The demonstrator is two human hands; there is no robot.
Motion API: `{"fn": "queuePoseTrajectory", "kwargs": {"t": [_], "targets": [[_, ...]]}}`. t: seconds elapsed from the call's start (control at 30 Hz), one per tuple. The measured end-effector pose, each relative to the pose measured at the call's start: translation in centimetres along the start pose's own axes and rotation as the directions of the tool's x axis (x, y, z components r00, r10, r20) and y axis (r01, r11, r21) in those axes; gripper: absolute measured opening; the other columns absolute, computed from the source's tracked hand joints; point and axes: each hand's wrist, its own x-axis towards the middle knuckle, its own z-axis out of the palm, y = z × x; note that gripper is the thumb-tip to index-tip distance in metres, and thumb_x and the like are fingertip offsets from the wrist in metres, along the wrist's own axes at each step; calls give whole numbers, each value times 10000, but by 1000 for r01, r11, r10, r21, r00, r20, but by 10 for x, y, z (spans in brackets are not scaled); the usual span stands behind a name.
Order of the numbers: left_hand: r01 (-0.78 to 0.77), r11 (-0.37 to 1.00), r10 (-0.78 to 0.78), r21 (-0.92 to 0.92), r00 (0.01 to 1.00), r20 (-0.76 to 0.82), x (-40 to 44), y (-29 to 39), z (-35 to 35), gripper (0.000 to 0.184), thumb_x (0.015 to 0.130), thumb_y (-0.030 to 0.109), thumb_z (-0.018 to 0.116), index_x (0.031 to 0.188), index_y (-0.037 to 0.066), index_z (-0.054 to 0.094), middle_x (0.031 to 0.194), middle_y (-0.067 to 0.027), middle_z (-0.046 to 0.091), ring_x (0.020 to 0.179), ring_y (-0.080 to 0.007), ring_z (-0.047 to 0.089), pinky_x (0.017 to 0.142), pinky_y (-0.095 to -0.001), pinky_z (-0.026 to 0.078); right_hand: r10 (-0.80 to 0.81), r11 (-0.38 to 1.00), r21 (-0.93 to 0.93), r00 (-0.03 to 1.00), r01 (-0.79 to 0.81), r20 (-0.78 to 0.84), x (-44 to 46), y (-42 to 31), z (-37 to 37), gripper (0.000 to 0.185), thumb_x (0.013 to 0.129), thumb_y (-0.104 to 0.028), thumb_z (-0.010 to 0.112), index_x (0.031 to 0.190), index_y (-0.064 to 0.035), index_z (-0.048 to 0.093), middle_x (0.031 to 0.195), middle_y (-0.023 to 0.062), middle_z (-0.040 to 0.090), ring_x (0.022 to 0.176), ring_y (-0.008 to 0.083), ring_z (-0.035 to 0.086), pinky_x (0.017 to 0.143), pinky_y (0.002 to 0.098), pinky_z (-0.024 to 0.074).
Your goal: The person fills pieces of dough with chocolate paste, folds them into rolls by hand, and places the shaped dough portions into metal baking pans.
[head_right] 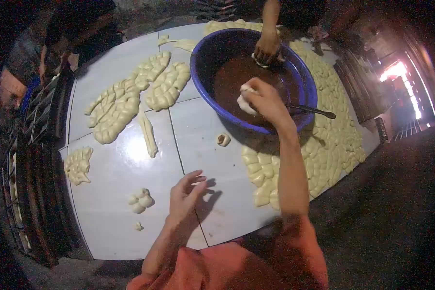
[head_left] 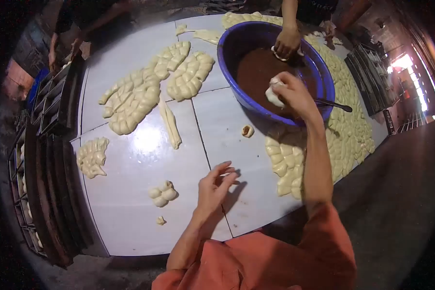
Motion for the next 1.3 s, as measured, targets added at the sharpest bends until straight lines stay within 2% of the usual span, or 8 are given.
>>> {"fn": "queuePoseTrajectory", "kwargs": {"t": [0.1,0.27,0.33,0.47,0.77,1.0,1.23,1.3], "targets": [[25,998,-24,49,999,-32,1,10,-8,430,942,130,683,1316,-49,568,1199,-195,637,986,-226,666,865,-333,535,60,798,-592,964,110,260,37,29,12,295,904,-205,602,1133,-30,661,1063,131,731,979,321,694,874,417,525],[104,989,-102,102,995,-23,-4,17,-14,420,944,155,675,1294,-58,582,1158,-183,658,985,-216,659,887,-331,517,97,780,-559,828,282,552,37,35,15,279,896,-223,629,1106,-43,667,1089,117,717,1021,308,677,900,411,505],[89,991,-87,101,996,-20,-4,18,-13,419,944,156,672,1291,-60,583,1137,-171,668,989,-214,658,885,-333,516,182,983,-46,878,-180,442,31,23,6,216,927,-223,628,1035,-40,663,967,55,696,920,219,669,873,356,514],[-25,990,15,139,997,71,12,19,-4,426,967,211,668,1285,-60,587,1143,-156,682,1014,-192,656,863,-310,518,51,772,595,955,-224,294,-5,-6,8,130,950,-155,638,1049,-77,605,900,22,646,773,114,646,668,263,539],[21,893,19,-450,996,84,30,44,16,408,1022,333,580,1280,18,607,1170,-55,668,1032,-160,649,926,-316,506,47,443,876,981,-191,190,-103,-23,120,218,975,-107,594,1180,-50,546,982,41,642,797,117,662,697,232,550],[-45,961,-1,-274,986,-166,7,29,-43,300,983,232,661,1155,-12,690,926,-28,703,806,-76,638,756,-222,527,-310,909,279,950,310,-44,-153,-16,180,534,824,21,727,1323,-51,552,1260,117,564,1101,235,621,977,352,526],[-251,968,240,3,923,-299,-7,35,-46,358,948,218,713,1195,-39,686,946,-60,726,837,-88,649,733,-225,527,-520,851,-198,832,485,-194,-160,-13,220,154,902,-56,675,1050,-34,710,1026,49,674,883,164,646,701,326,508],[-235,972,233,20,943,-236,-7,40,-53,380,941,258,711,1206,-14,690,1015,-69,721,900,-126,655,787,-282,548,-301,951,37,946,307,-115,-159,-14,222,137,920,-77,666,1041,-25,707,1026,48,682,885,143,641,711,301,503]]}}
